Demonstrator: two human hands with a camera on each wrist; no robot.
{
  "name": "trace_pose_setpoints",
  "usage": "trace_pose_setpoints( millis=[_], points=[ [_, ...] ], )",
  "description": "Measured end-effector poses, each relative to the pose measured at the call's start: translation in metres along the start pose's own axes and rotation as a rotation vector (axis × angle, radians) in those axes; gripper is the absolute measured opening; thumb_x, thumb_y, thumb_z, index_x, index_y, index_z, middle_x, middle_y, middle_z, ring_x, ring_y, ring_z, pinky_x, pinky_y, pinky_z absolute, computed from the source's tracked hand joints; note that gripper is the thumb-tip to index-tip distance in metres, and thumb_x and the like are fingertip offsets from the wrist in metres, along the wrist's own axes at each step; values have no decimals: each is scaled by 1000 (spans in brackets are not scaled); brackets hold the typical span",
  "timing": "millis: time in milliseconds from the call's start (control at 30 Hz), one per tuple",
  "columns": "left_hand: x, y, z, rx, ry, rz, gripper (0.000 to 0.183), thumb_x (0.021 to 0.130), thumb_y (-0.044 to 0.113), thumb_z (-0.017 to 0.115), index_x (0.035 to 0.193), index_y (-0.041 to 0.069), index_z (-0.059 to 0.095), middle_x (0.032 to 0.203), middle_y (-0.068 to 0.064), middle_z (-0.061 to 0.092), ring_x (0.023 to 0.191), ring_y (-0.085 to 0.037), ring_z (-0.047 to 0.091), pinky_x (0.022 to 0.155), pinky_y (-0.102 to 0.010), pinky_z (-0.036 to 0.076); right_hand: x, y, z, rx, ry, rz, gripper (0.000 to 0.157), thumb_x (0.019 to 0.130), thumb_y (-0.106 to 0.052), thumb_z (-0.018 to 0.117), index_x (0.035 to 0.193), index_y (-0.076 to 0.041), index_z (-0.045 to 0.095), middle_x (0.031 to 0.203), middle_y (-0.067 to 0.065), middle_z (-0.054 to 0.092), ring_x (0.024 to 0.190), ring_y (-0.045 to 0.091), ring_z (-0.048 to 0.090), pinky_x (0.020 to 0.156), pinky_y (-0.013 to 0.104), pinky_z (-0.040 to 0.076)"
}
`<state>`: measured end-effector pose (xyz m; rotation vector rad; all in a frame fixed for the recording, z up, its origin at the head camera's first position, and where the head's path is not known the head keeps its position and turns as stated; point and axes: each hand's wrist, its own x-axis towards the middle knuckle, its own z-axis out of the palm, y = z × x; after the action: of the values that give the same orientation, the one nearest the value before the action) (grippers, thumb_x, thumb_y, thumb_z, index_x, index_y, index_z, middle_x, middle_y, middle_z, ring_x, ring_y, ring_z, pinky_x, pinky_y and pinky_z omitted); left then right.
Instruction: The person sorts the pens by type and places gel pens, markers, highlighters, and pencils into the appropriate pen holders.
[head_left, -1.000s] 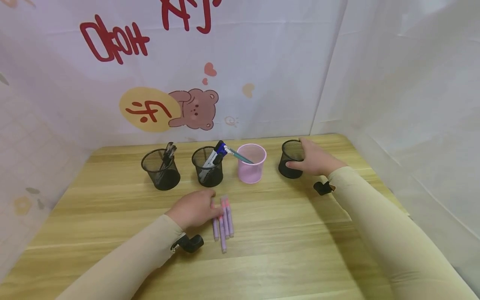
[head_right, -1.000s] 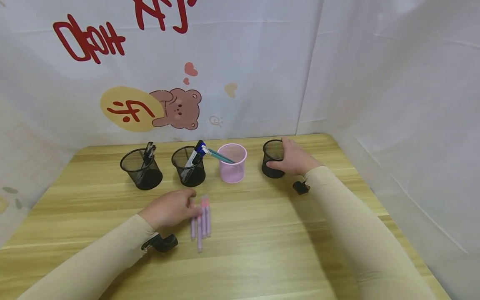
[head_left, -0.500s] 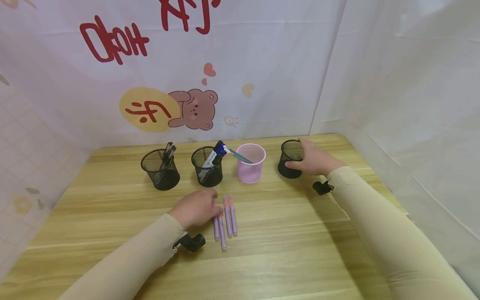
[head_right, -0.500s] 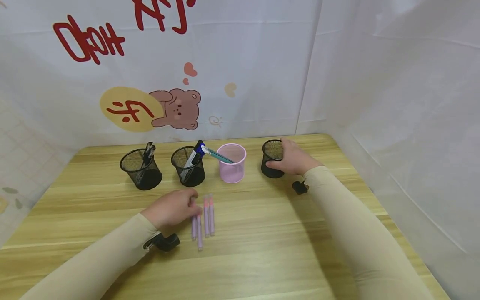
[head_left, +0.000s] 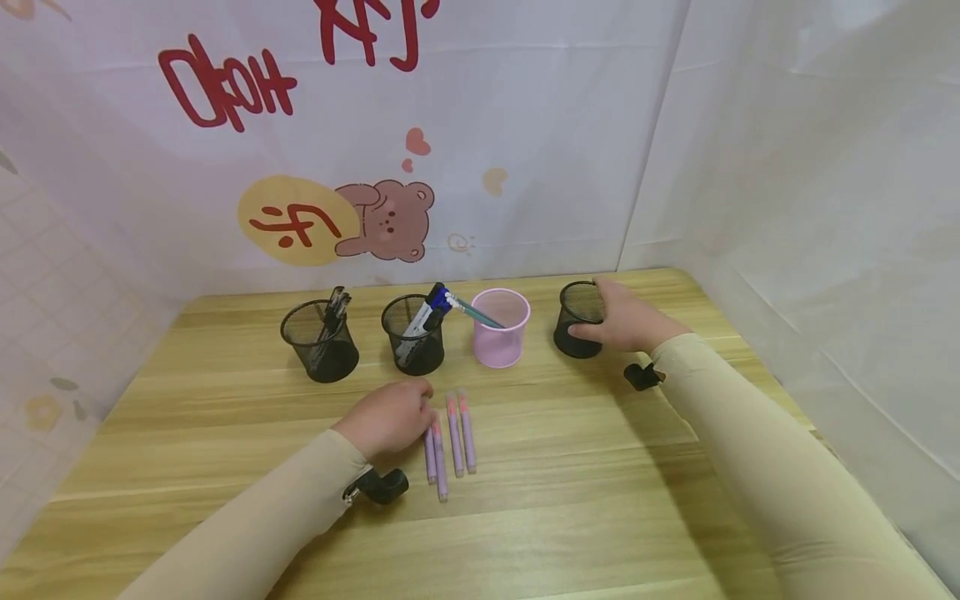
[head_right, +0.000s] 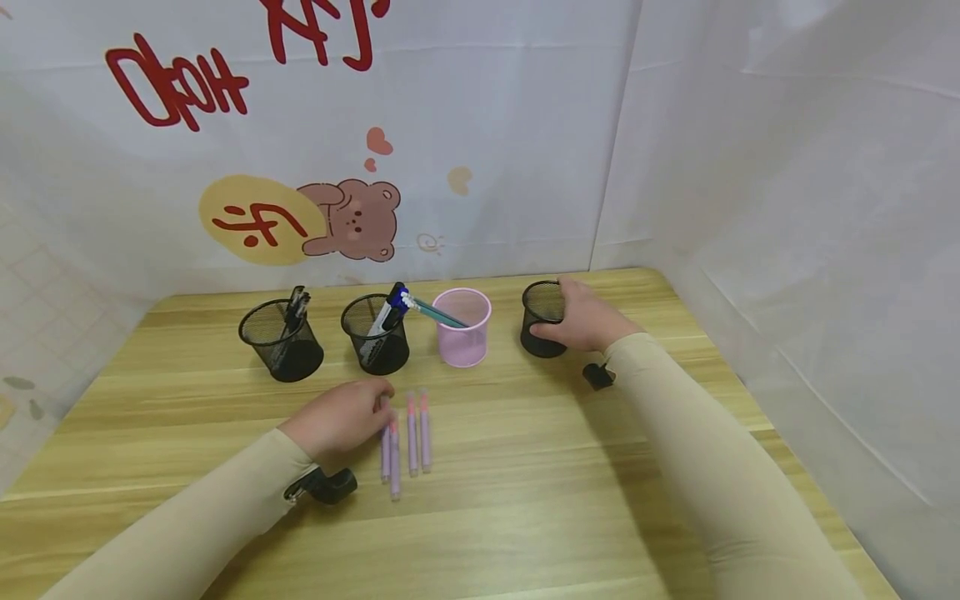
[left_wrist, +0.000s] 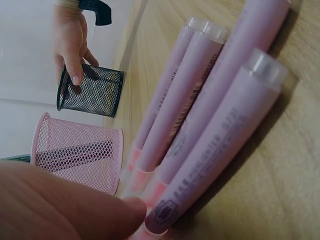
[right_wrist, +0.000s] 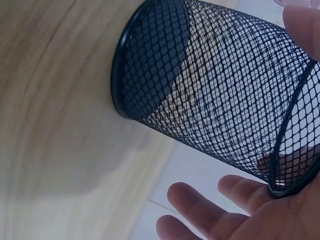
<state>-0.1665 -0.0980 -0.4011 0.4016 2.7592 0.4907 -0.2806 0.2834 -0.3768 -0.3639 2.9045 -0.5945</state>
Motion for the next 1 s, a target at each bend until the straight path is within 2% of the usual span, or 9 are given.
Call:
trace_pose_setpoints(
  millis=[200,433,600,700,833,1000],
  points=[
    [0,0,1,4,6,5,40,106,21,53,139,1,62,140,-17,67,123,-31,67,112,-53,51,-3,-9,-5,-98,-40,37,115,94,-58,71,165,7,8,171,31,16,157,51,23,127,65,26],
    [2,0,2,2,0,-9,40,105,21,54,138,1,62,139,-17,68,126,-33,66,112,-53,51,-5,-22,-8,-248,-73,58,112,98,-57,64,163,11,5,172,34,6,155,61,15,128,66,20],
    [2,1,3,10,-12,-33,43,102,24,60,138,1,62,137,-17,69,118,-29,68,110,-53,52,-2,-23,-5,-237,-87,70,111,100,-55,62,163,11,0,172,34,0,154,63,10,128,68,17],
    [2,2,2,17,-21,-48,44,100,24,62,137,1,62,133,-16,70,107,-26,67,106,-52,55,0,-21,-3,-225,-78,61,114,99,-58,63,163,12,0,172,34,1,157,60,9,129,67,16],
    [3,2,2,15,-29,-62,42,99,23,63,133,0,63,123,-13,72,95,-23,64,97,-48,57,0,-18,-1,-207,-55,46,115,98,-58,65,163,12,1,172,34,3,159,53,10,130,64,18],
    [3,-1,2,11,-15,-56,38,96,23,65,127,1,63,116,-12,73,91,-22,65,92,-46,59,-1,-17,0,-177,-39,36,115,97,-54,68,163,11,2,173,32,5,160,51,14,129,62,22]
  ],
)
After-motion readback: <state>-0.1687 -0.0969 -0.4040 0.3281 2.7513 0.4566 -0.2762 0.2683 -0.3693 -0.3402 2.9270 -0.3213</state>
